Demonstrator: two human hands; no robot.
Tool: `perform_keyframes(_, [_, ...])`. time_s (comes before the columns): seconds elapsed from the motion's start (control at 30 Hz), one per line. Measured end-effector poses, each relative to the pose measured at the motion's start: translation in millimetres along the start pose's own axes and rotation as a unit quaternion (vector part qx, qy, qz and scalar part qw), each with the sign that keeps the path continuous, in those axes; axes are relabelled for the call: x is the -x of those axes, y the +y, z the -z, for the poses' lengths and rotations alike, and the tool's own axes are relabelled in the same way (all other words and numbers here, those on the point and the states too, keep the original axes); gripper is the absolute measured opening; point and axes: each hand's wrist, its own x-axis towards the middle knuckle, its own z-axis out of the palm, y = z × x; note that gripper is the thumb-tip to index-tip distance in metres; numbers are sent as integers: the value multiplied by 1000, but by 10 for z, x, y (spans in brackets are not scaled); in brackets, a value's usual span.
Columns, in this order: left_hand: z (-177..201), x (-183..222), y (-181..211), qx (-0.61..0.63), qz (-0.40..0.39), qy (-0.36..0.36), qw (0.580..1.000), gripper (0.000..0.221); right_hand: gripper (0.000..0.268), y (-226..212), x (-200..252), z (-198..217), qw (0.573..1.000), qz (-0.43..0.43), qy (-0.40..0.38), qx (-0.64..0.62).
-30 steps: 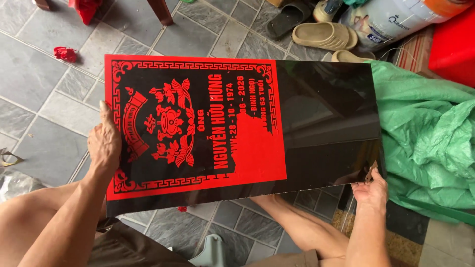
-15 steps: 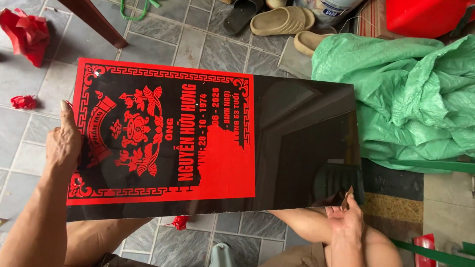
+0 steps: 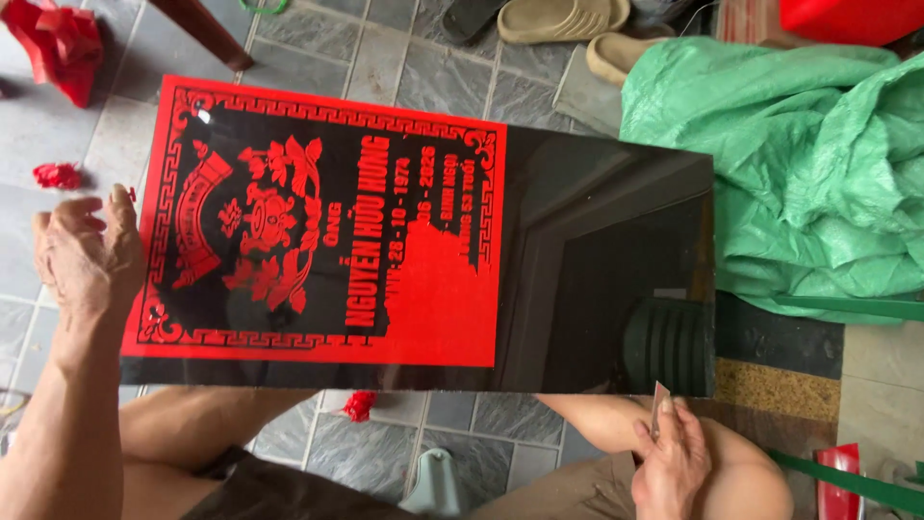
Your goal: Peeling a red adhesive stencil layer off a black memorial plaque or tombstone.
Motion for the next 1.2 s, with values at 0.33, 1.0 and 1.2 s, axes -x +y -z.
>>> perform_keyframes(0.33, [477, 3045, 1515, 301, 19, -279, 912, 35, 14, 109, 786, -635, 879, 255, -362, 175])
perform_keyframes(1.0, [141, 2817, 2564, 175, -267, -281, 905, 46, 15, -157, 1083, -1358, 814, 198, -400, 371])
perform_keyframes(1.2, [141, 2788, 2566, 169, -260, -290, 905, 45, 13, -103, 1054, -1370, 813, 205, -394, 377])
